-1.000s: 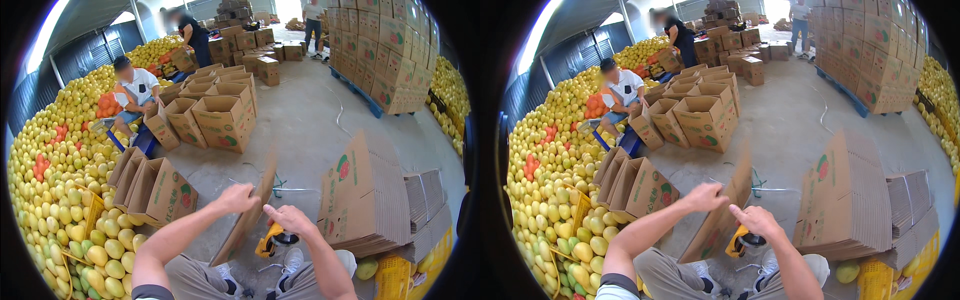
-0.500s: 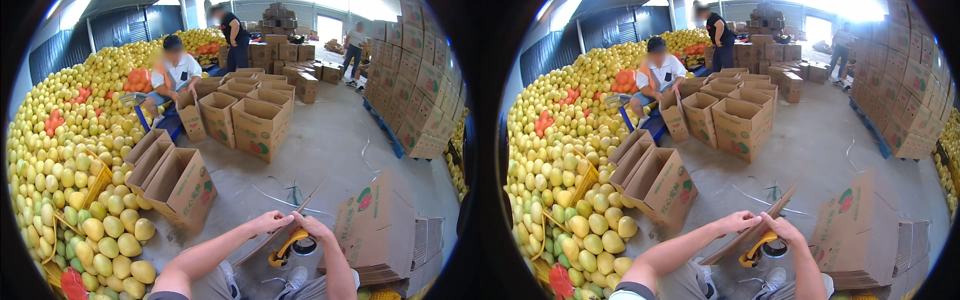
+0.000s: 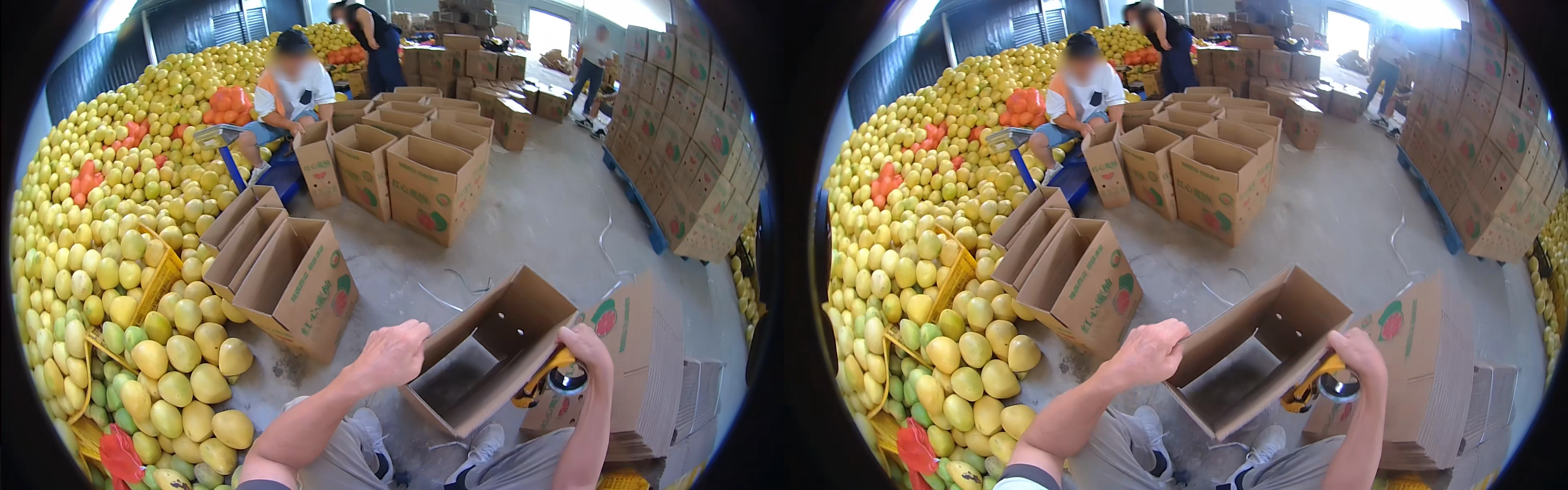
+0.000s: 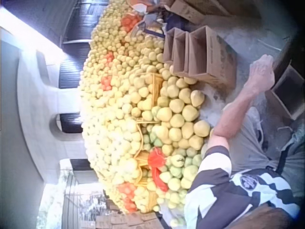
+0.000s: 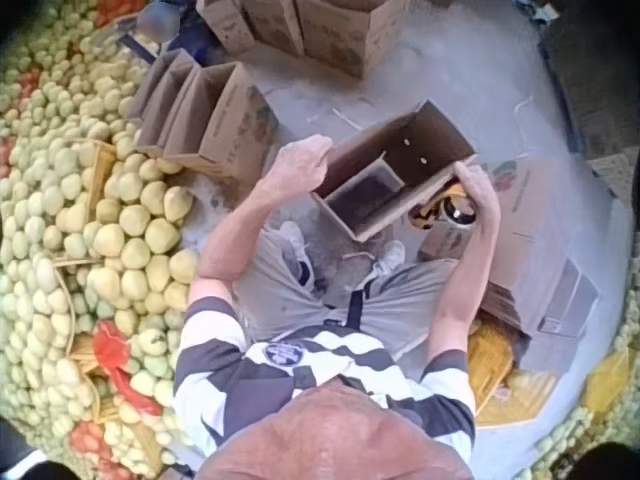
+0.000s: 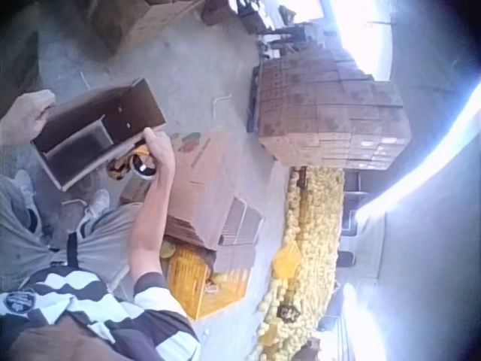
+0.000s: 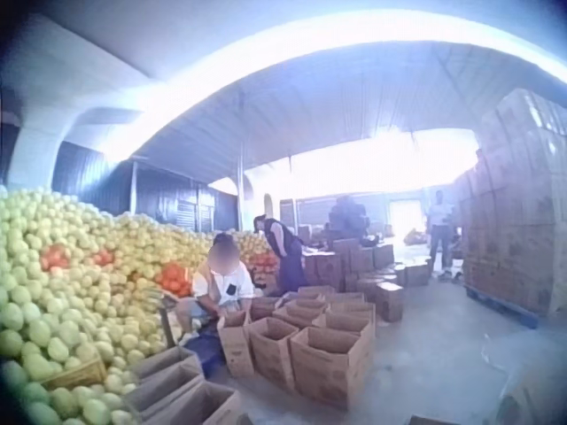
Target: The person sits on the floor and repeatedly folds flat cardboard sheets into open boxes, then uses a handheld tape dispenser to seal the seams. The person places each finished box aside and continues the cycle with new sheets.
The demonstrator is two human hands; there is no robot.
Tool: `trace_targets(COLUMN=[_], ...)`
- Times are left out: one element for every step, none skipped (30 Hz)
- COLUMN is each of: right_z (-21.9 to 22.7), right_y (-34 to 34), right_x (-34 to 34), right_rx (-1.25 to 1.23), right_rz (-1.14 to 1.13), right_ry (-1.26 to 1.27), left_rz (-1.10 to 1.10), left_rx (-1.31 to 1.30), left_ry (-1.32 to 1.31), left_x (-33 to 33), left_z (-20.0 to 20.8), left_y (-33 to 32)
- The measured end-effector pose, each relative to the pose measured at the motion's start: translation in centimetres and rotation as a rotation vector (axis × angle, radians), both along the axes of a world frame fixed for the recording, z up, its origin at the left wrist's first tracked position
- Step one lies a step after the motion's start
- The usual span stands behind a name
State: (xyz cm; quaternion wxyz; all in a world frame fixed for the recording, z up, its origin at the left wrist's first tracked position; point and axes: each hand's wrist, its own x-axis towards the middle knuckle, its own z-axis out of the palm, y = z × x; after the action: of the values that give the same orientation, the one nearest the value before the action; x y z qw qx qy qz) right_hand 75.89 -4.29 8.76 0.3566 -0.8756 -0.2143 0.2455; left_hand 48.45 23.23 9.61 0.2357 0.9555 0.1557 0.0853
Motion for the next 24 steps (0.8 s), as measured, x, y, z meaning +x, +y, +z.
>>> trace_targets(right_z=[-0.4, -0.5, -0.7, -1.0, -0.3, -0.1, -1.9, -1.0, -1.3, -0.9, -0.5, -0.8, -1.2, -1.3, -1.6, -1.6, -1.5, -2.1, -2.9, -3.1, -2.8, -2.5, -2.0, -1.5], right_y=[0.6, 1.2, 1.7, 1.9, 2.0, 2.1, 4.6, 2.9, 3.2, 3.0, 2.8, 2.6, 2.3, 2.3, 2.3, 2.4, 2.5, 2.5, 2.7, 3.2, 3.2, 3.3, 3.1, 3.0], right_x=[-0.3, -0.7, -0.6, -0.9, -0.9, -1.1, -1.2, -0.4, -0.3, -0.4, -0.5, -0.3, 0.1, 0.4, 0.1, -0.1, -0.4, -0.2, 0.0, 0.3, 0.0, -0.2, -0.4, -0.7], right_rx=[-0.025, -0.054, -0.101, -0.070, -0.142, -0.052, -0.055, -0.138, -0.131, -0.153, -0.125, -0.140, -0.138, -0.130, -0.132, -0.131, -0.130, -0.162, -0.194, -0.224, -0.181, -0.232, -0.216, -0.200], right_rz=[0.019, 0.029, 0.026, 0.004, 0.010, 0.006, 0.076, 0.022, 0.078, 0.089, 0.082, 0.031, 0.053, 0.087, 0.076, 0.069, 0.063, 0.071, 0.085, 0.110, 0.149, 0.110, 0.125, 0.142], right_ry=[-0.022, -0.049, -0.015, -0.109, -0.028, 0.013, 0.080, 0.052, 0.035, 0.031, 0.027, 0.031, 0.060, 0.084, 0.061, 0.034, 0.003, 0.008, 0.009, 0.003, 0.021, 0.024, 0.043, 0.062], left_rz=[0.017, -0.086, -0.190, -0.292, -0.531, -0.785, -0.738, -0.794, -0.781, -0.732, -0.710, -0.681, -0.706, -0.716, -0.733, -0.745, -0.759, -0.742, -0.725, -0.696, -0.722, -0.720, -0.716, -0.709], left_rx=[0.037, 0.144, 0.245, 0.354, 0.325, 0.196, 0.212, 0.217, 0.280, 0.298, 0.325, 0.354, 0.363, 0.366, 0.343, 0.325, 0.363, 0.357, 0.260, 0.168, 0.197, 0.245, 0.294, 0.345], left_ry=[0.004, -0.185, -0.375, -0.571, -0.540, -0.448, -0.219, -0.084, -0.113, -0.078, -0.128, -0.179, -0.188, -0.144, -0.125, -0.109, -0.144, -0.152, -0.131, -0.114, -0.370, -0.381, -0.390, -0.398], left_x=[-0.7, -0.3, 0.5, 1.2, 0.9, 0.3, -2.6, -2.6, -2.7, -2.1, -1.6, -0.7, 0.2, 1.1, 2.2, 3.3, 4.2, 5.4, 5.8, 6.3, 7.1, 7.3, 7.1, 6.6], left_z=[-0.7, -0.7, -0.5, -0.1, 0.4, -0.3, -0.8, 0.1, -0.1, -0.6, -0.9, -1.2, -1.3, -1.0, -1.3, -2.0, -2.9, -4.7, -7.4, -9.5, -9.3, -8.5, -7.8, -6.9], left_y=[-0.7, -1.1, -1.3, -1.6, -2.1, -2.3, -3.4, -5.3, -5.4, -5.0, -4.7, -4.4, -4.4, -4.4, -4.3, -4.1, -4.2, -4.5, -4.6, -4.6, -4.6, -4.8, -5.1, -5.4])
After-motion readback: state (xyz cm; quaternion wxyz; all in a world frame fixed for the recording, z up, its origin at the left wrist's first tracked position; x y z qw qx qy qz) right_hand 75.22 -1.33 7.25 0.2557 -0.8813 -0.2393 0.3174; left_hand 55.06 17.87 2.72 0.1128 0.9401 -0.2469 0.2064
